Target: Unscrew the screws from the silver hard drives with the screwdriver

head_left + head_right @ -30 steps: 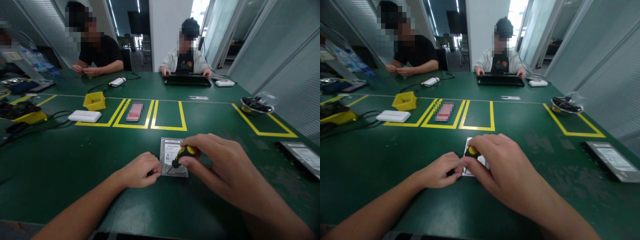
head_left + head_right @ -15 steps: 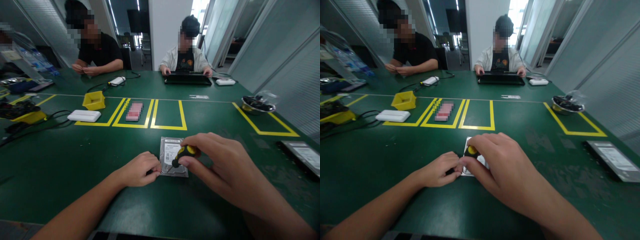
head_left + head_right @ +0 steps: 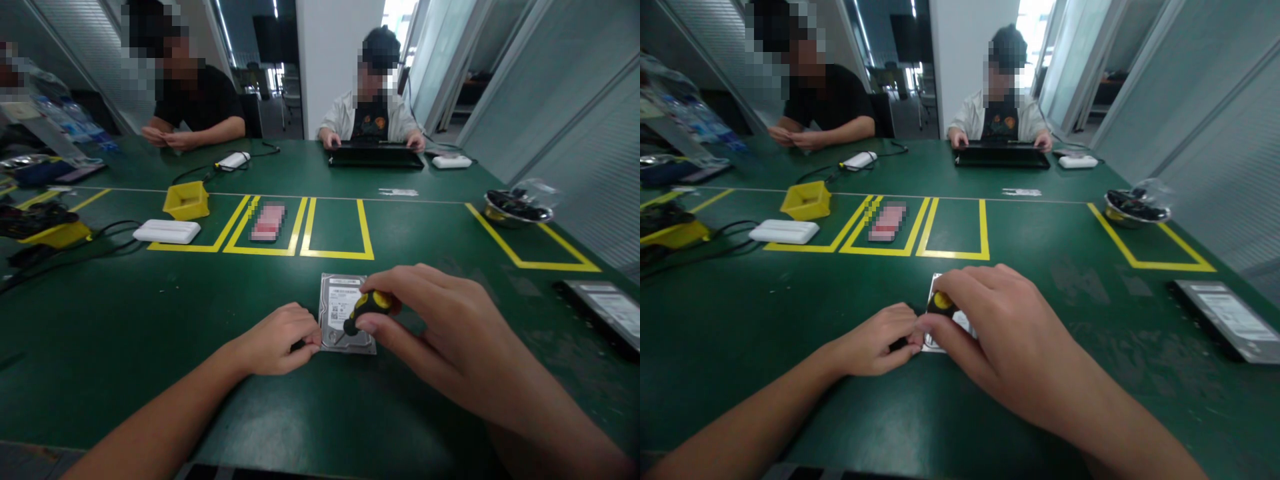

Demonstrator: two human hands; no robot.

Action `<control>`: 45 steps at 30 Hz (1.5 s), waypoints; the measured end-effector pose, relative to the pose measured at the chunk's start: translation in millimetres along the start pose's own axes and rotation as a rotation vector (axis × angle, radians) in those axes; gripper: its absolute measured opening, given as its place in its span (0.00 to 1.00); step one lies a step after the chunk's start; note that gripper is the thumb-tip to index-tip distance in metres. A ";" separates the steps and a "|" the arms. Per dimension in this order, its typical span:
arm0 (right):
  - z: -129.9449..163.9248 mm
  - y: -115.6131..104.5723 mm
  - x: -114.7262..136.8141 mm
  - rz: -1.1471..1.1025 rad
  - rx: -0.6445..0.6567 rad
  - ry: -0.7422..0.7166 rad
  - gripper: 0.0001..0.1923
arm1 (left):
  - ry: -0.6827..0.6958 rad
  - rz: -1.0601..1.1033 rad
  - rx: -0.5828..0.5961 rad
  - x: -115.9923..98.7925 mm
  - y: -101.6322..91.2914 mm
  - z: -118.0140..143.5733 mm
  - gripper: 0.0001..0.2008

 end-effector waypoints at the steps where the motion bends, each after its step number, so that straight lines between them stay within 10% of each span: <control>1: -0.2 0.0 0.2 0.002 0.002 -0.001 0.09 | 0.000 0.002 0.000 0.0 -0.2 0.0 0.04; 45: -1.9 2.7 -0.8 0.009 -0.002 -0.040 0.09 | -0.005 0.034 -0.037 3.2 5.0 0.7 0.04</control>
Point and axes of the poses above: each hand's wrist, its own z-axis away from the middle knuckle, its own y-axis out of the palm, x = y × z, the point moved 3 cm from there along -z, towards the middle knuckle, and after that the axes turned 2 degrees about -y, right-handed, at the moved point
